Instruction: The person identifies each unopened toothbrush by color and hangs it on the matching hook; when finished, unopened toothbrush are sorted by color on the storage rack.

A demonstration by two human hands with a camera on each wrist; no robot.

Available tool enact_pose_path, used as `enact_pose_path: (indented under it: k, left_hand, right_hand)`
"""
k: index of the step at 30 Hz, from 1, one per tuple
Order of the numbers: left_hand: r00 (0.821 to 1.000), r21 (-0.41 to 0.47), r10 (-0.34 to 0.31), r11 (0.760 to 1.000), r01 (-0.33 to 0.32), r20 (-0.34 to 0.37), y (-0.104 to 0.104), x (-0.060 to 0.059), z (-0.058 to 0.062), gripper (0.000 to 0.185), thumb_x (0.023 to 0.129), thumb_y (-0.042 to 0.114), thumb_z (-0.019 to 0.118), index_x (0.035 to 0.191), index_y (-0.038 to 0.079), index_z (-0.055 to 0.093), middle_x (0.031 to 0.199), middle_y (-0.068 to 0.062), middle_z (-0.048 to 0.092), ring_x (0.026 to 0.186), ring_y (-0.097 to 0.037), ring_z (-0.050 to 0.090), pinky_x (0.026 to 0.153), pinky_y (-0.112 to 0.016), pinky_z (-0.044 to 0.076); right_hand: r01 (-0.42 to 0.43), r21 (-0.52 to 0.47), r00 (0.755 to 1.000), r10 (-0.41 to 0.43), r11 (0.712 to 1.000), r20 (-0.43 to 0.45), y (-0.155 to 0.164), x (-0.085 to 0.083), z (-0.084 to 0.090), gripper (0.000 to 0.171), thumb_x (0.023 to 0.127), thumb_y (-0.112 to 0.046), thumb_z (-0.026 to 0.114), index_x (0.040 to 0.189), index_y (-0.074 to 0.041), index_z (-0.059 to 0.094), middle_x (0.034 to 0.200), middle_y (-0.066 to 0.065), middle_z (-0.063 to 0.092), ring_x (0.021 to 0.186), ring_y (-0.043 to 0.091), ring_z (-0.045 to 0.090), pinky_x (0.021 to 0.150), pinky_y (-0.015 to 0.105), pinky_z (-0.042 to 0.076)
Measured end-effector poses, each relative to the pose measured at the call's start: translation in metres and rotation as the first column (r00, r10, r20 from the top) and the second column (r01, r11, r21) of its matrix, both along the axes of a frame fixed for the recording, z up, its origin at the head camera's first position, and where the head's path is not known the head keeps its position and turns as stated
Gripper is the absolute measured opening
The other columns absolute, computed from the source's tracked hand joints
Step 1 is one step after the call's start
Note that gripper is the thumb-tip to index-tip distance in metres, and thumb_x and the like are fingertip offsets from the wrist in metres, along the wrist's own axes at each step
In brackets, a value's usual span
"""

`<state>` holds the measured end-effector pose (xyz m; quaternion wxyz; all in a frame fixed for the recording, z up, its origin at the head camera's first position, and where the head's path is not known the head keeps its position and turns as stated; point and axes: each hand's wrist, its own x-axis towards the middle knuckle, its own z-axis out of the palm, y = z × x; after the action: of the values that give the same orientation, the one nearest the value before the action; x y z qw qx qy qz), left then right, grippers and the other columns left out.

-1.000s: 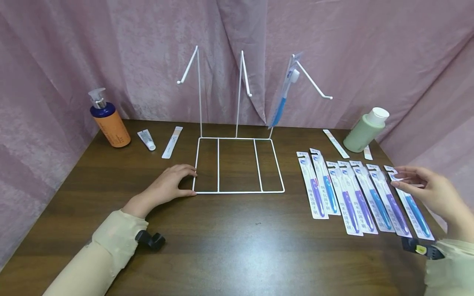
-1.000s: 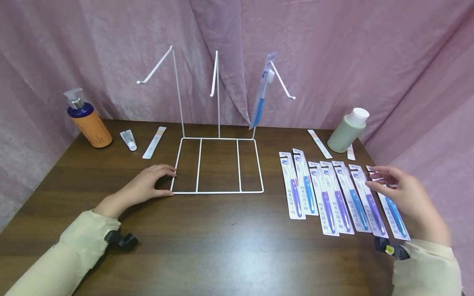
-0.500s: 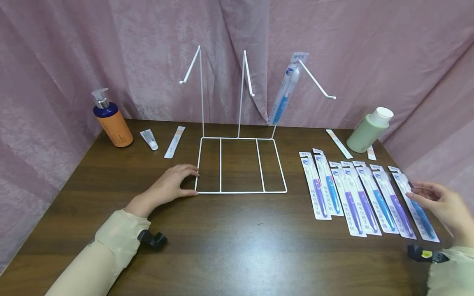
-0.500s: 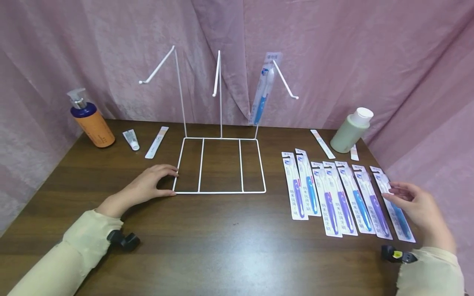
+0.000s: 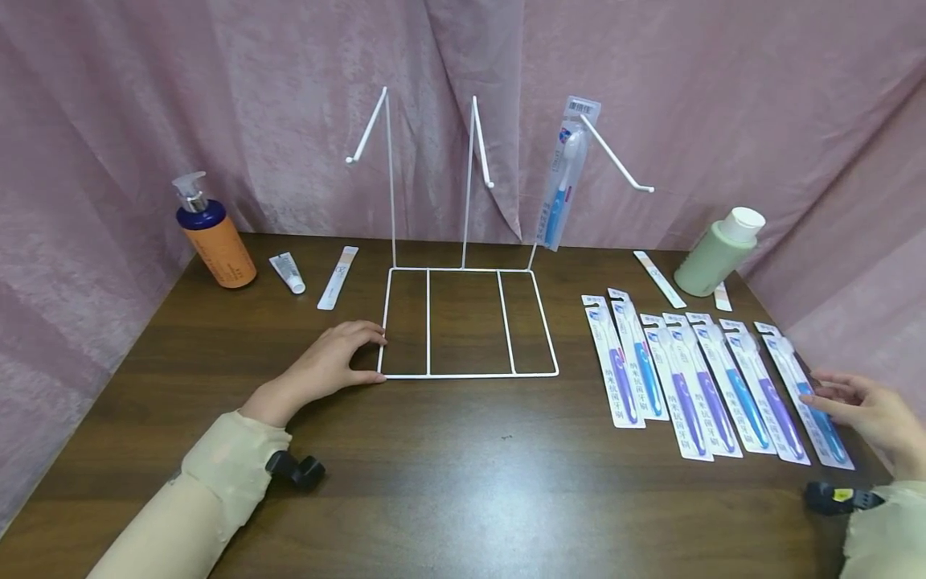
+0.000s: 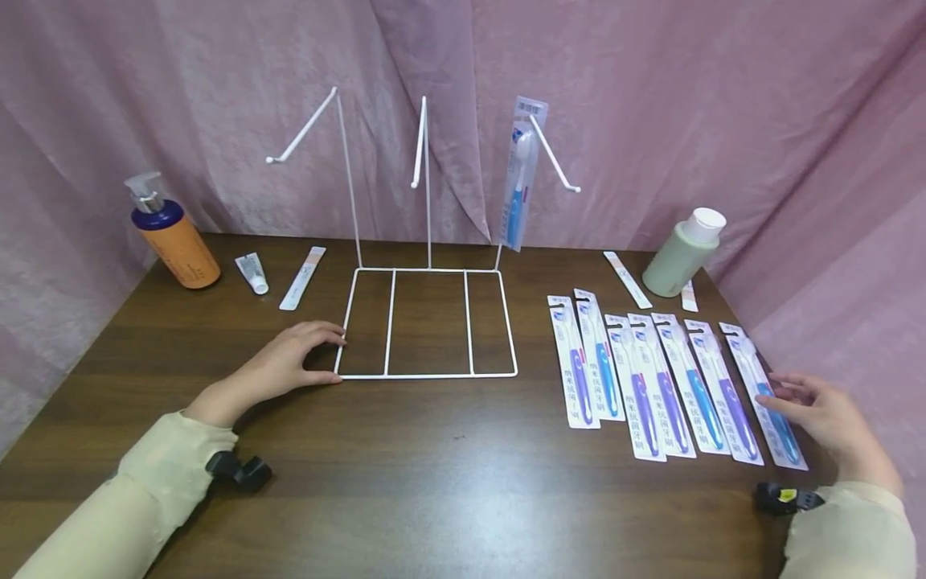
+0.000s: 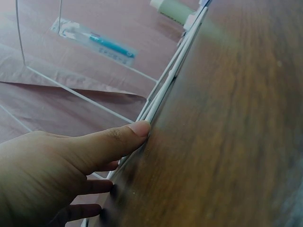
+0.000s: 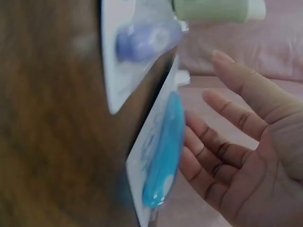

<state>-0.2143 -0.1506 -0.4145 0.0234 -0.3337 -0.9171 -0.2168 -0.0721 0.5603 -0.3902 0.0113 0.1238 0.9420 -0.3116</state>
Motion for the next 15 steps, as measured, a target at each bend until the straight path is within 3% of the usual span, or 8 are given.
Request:
enact_pose_path:
  k: [3, 6, 8, 10, 13, 15]
  left_hand:
    - [1.000, -0.002, 0.002, 1.000, -0.002, 0.002, 0.000, 0.000, 0.000, 0.051, 0.074, 0.033, 0.081, 0.113, 0.004, 0.065, 0.128, -0.015, 0.060, 0.124, -0.036, 0.051, 0.103, -0.056, 0.039]
    - [1.000, -0.005, 0.003, 1.000, -0.003, 0.006, 0.000, -0.001, 0.000, 0.051, 0.075, 0.033, 0.081, 0.113, 0.004, 0.065, 0.128, -0.016, 0.060, 0.124, -0.036, 0.051, 0.103, -0.056, 0.039]
    - [1.000, -0.006, 0.003, 1.000, -0.003, 0.006, 0.000, -0.001, 0.000, 0.051, 0.075, 0.033, 0.081, 0.113, 0.004, 0.065, 0.128, -0.016, 0.060, 0.124, -0.036, 0.051, 0.103, -0.057, 0.039]
    - [1.000, -0.007, 0.005, 1.000, -0.005, 0.004, -0.001, -0.001, 0.000, 0.050, 0.075, 0.033, 0.081, 0.113, 0.005, 0.065, 0.127, -0.015, 0.060, 0.124, -0.036, 0.051, 0.103, -0.057, 0.039]
    - [1.000, -0.005, 0.006, 1.000, -0.006, 0.001, -0.002, -0.001, 0.000, 0.050, 0.075, 0.032, 0.081, 0.113, 0.005, 0.065, 0.127, -0.015, 0.060, 0.123, -0.035, 0.051, 0.102, -0.057, 0.039]
    - [1.000, -0.003, 0.005, 1.000, -0.005, 0.001, -0.002, -0.001, 0.000, 0.050, 0.075, 0.032, 0.081, 0.113, 0.005, 0.065, 0.127, -0.015, 0.060, 0.123, -0.035, 0.052, 0.102, -0.057, 0.039]
  right_hand:
    - [-0.006, 0.036, 0.999, 0.004, 0.999, 0.037, 0.004, -0.002, -0.002, 0.067, 0.091, -0.026, 0.067, 0.130, 0.018, 0.036, 0.084, -0.020, 0.056, 0.072, -0.013, 0.048, 0.056, 0.015, 0.044]
    - [0.011, 0.064, 0.996, -0.017, 0.998, 0.090, 0.007, -0.004, -0.003, 0.072, 0.090, -0.029, 0.067, 0.130, 0.021, 0.033, 0.085, 0.006, 0.065, 0.071, -0.007, 0.051, 0.055, 0.020, 0.046]
    - [0.031, 0.096, 0.992, -0.043, 0.995, 0.122, 0.006, -0.005, -0.001, 0.076, 0.090, -0.032, 0.067, 0.130, 0.022, 0.032, 0.092, 0.028, 0.063, 0.070, 0.000, 0.052, 0.054, 0.021, 0.046]
    - [0.033, 0.143, 0.990, -0.052, 0.989, 0.134, 0.003, -0.008, 0.001, 0.076, 0.089, -0.033, 0.069, 0.127, 0.024, 0.034, 0.101, 0.041, 0.057, 0.069, 0.006, 0.053, 0.054, 0.021, 0.045]
    - [0.036, 0.205, 0.987, -0.067, 0.978, 0.144, -0.004, -0.011, 0.004, 0.075, 0.085, -0.031, 0.072, 0.123, 0.024, 0.037, 0.098, 0.040, 0.058, 0.068, 0.013, 0.055, 0.054, 0.022, 0.044]
    - [0.048, 0.235, 0.984, -0.086, 0.971, 0.155, -0.007, -0.013, 0.006, 0.073, 0.084, -0.028, 0.073, 0.121, 0.023, 0.038, 0.095, 0.039, 0.059, 0.067, 0.018, 0.057, 0.057, 0.029, 0.046]
